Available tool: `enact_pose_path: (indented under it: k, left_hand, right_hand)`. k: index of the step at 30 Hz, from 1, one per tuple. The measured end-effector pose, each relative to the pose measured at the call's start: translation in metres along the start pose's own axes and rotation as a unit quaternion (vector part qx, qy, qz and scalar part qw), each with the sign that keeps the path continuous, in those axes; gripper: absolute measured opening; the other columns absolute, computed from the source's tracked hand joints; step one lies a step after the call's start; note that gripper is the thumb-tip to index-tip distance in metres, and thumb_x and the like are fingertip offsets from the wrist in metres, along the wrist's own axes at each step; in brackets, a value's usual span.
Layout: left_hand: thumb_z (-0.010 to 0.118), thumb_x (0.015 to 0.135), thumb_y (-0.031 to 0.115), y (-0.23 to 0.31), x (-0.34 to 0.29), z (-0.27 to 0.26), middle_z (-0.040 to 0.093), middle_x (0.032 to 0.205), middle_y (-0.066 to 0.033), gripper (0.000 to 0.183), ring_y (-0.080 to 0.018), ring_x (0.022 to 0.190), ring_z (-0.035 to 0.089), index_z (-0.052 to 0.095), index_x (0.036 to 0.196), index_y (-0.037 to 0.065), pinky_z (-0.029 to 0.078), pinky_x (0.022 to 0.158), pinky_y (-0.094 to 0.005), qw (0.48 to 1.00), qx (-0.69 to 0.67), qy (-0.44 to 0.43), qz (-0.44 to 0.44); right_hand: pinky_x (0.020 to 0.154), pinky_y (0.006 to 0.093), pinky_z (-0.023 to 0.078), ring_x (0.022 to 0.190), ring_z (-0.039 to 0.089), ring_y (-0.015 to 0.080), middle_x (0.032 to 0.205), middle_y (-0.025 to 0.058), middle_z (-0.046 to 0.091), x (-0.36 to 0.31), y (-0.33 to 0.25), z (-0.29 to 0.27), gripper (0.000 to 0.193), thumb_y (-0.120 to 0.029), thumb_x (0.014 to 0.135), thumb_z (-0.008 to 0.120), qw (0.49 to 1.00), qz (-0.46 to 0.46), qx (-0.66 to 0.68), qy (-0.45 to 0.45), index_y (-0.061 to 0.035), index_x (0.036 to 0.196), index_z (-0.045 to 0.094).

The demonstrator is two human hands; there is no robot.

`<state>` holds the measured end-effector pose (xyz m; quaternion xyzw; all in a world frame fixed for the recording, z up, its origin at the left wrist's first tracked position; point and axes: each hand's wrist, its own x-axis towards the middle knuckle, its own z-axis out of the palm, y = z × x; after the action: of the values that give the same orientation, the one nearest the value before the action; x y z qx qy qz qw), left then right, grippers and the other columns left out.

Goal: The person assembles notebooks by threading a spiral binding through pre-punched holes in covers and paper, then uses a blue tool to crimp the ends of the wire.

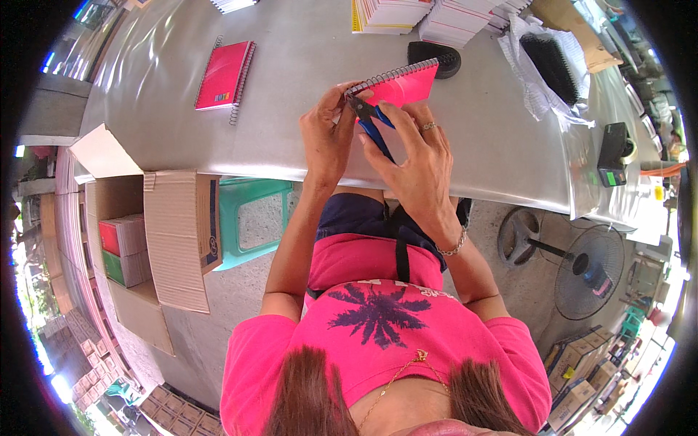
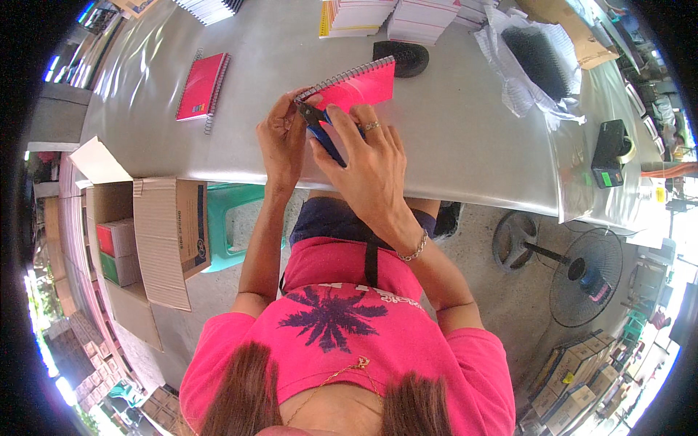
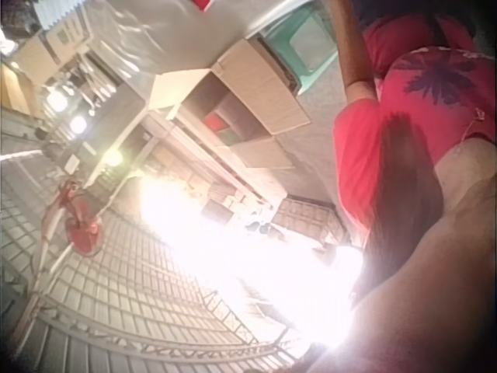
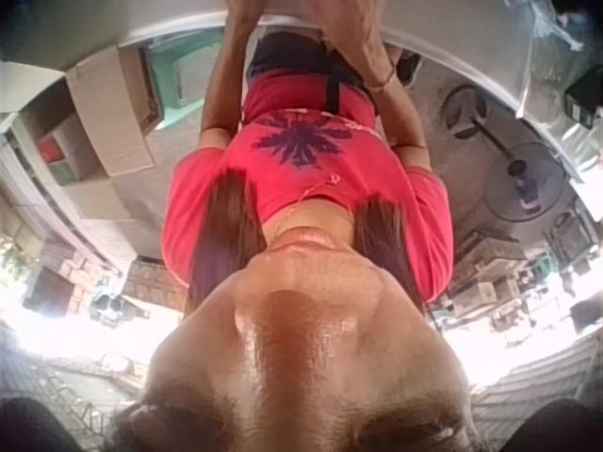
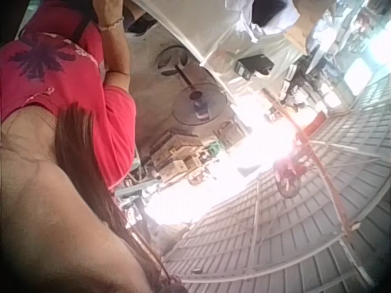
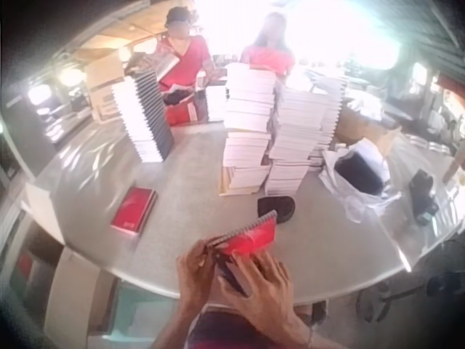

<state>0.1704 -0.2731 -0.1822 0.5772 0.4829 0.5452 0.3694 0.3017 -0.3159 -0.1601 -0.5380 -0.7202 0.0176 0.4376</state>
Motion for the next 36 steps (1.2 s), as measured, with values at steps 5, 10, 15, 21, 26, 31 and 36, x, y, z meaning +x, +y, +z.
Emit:
enact_pose_path:
  k: [5,10,15,21,26,31,36]
  left_hand:
    - [0.052,0.093,-0.003,0.009,-0.006,0.004,0.073,0.092,-0.0083,0.025,-0.0066,0.085,0.063,0.066,0.114,0.002,0.051,0.076,-0.0239,0.994,0.096,0.029,0.048]
    - [0.058,0.092,0.001,0.009,-0.006,-0.001,0.072,0.088,-0.0066,0.02,-0.0051,0.078,0.061,0.069,0.108,0.004,0.05,0.069,-0.0236,0.994,0.084,0.038,0.065]
    - [0.066,0.093,0.015,0.043,0.029,-0.06,0.069,0.08,-0.0012,0.017,-0.0053,0.07,0.054,0.072,0.102,0.003,0.047,0.064,-0.024,0.957,0.229,0.176,0.033]
    - [0.058,0.098,0.028,0.035,0.126,-0.216,0.061,0.094,-0.0006,0.028,-0.0079,0.085,0.052,0.068,0.113,0.007,0.044,0.081,-0.0237,0.989,0.114,0.091,0.038]
    - [0.044,0.098,0.022,0.046,0.167,-0.224,0.061,0.108,0.0006,0.031,-0.0092,0.098,0.054,0.064,0.117,0.008,0.041,0.091,-0.0242,0.98,0.197,-0.009,0.04]
    - [0.035,0.1,0.019,-0.004,0.222,-0.254,0.064,0.109,0.0001,0.038,-0.0096,0.097,0.057,0.067,0.117,0.009,0.043,0.093,-0.0274,0.947,0.284,-0.151,0.006]
    - [0.041,0.095,0.025,-0.051,0.216,-0.198,0.059,0.087,-0.0041,0.035,-0.0156,0.08,0.055,0.072,0.105,0.011,0.045,0.086,-0.0322,0.913,0.362,-0.169,0.083]
  right_hand:
    - [0.064,0.0342,0.049,0.072,0.064,0.0258,0.092,0.01,0.063,0.004,0.008,-0.016,0.029,-0.032,0.092,0.064,0.734,0.322,0.545,-0.246,-0.0044,0.102,0.061]
    - [0.065,0.0277,0.049,0.071,0.061,0.0153,0.083,0.0065,0.061,0.021,0.026,-0.037,0.033,-0.034,0.099,0.056,0.74,0.323,0.468,-0.36,-0.0022,0.108,0.057]
    - [0.083,0.0339,0.048,0.097,0.061,0.0256,0.106,0.0129,0.06,0.015,0.11,-0.057,0.032,-0.025,0.092,0.066,0.963,0.142,0.1,-0.204,-0.0044,0.115,0.059]
    - [0.102,0.0459,0.036,0.12,0.05,0.0314,0.122,0.0119,0.057,0.012,0.183,-0.103,0.036,-0.031,0.09,0.066,0.966,0.148,-0.172,-0.125,-0.0143,0.121,0.061]
    - [0.106,0.0492,0.031,0.125,0.047,0.03,0.129,0.0078,0.054,0.009,0.182,-0.111,0.036,-0.036,0.091,0.063,0.949,0.201,-0.204,-0.131,-0.0169,0.122,0.062]
    - [0.107,0.0507,0.029,0.125,0.048,0.0291,0.129,0.0059,0.054,0.015,0.164,-0.098,0.036,-0.036,0.091,0.063,0.937,0.23,-0.23,-0.127,-0.0192,0.123,0.061]
    - [0.107,0.0507,0.03,0.124,0.049,0.03,0.128,0.0064,0.056,0.018,0.155,-0.099,0.034,-0.033,0.09,0.064,0.926,0.224,-0.268,-0.139,-0.0177,0.12,0.062]
